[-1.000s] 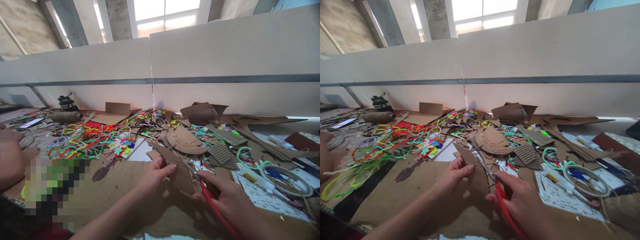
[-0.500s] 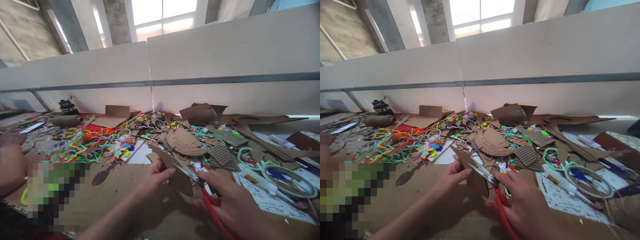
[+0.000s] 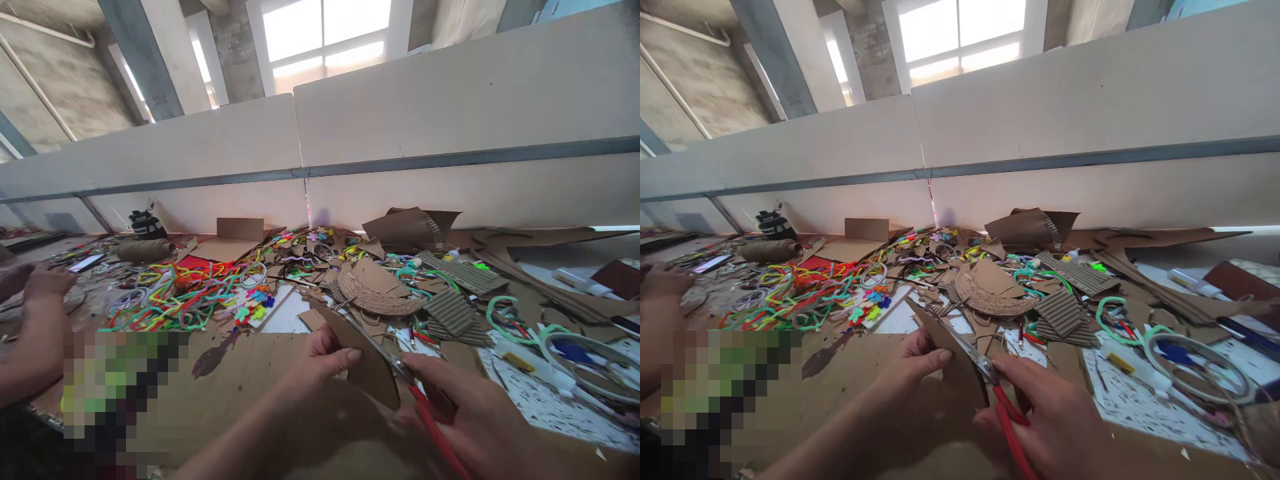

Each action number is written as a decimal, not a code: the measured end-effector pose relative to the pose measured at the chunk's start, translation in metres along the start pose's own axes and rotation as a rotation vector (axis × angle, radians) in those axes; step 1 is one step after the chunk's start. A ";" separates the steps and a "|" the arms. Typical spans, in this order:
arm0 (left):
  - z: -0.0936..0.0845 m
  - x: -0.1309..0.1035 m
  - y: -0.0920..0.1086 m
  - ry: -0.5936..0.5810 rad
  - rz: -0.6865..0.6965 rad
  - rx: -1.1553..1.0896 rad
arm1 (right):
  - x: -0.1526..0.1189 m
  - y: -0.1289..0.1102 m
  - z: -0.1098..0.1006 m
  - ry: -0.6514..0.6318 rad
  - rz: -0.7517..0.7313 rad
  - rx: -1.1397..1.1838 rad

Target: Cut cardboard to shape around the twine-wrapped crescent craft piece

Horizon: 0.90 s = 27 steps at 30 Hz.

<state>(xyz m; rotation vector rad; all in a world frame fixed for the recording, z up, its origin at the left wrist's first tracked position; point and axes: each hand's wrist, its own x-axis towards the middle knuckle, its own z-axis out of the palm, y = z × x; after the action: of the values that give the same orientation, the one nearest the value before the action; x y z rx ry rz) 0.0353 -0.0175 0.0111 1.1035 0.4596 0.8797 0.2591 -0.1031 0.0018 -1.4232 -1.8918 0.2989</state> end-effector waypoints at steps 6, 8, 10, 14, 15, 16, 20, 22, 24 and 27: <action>0.001 0.000 0.003 -0.001 0.020 0.014 | 0.007 -0.001 -0.011 -0.056 -0.089 -0.138; 0.001 0.001 0.005 -0.009 0.031 0.047 | 0.008 0.000 -0.013 -0.037 -0.137 -0.207; 0.002 0.001 0.007 -0.022 0.026 0.072 | 0.009 0.000 -0.012 -0.018 -0.179 -0.241; 0.002 0.001 0.007 -0.021 -0.001 0.085 | 0.007 0.004 -0.008 0.016 -0.230 -0.272; 0.002 0.001 0.007 -0.016 -0.001 0.083 | 0.007 0.006 -0.007 0.020 -0.234 -0.277; 0.002 0.001 0.007 -0.009 -0.001 0.079 | 0.006 0.007 -0.007 0.018 -0.237 -0.281; 0.004 -0.001 0.008 0.021 -0.019 0.064 | 0.004 0.008 -0.005 0.029 -0.230 -0.228; 0.006 -0.002 0.008 0.026 -0.027 0.027 | 0.002 0.007 -0.003 0.039 -0.219 -0.184; 0.008 -0.003 0.007 0.038 -0.034 -0.025 | -0.001 0.007 0.000 0.038 -0.188 -0.147; 0.011 -0.003 0.003 0.043 -0.055 -0.064 | -0.004 0.009 0.008 0.020 -0.095 -0.084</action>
<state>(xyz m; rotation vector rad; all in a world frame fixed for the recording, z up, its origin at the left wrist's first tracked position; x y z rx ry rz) 0.0401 -0.0255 0.0179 1.0103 0.4919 0.8658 0.2611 -0.1017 -0.0110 -1.3799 -1.9689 0.1600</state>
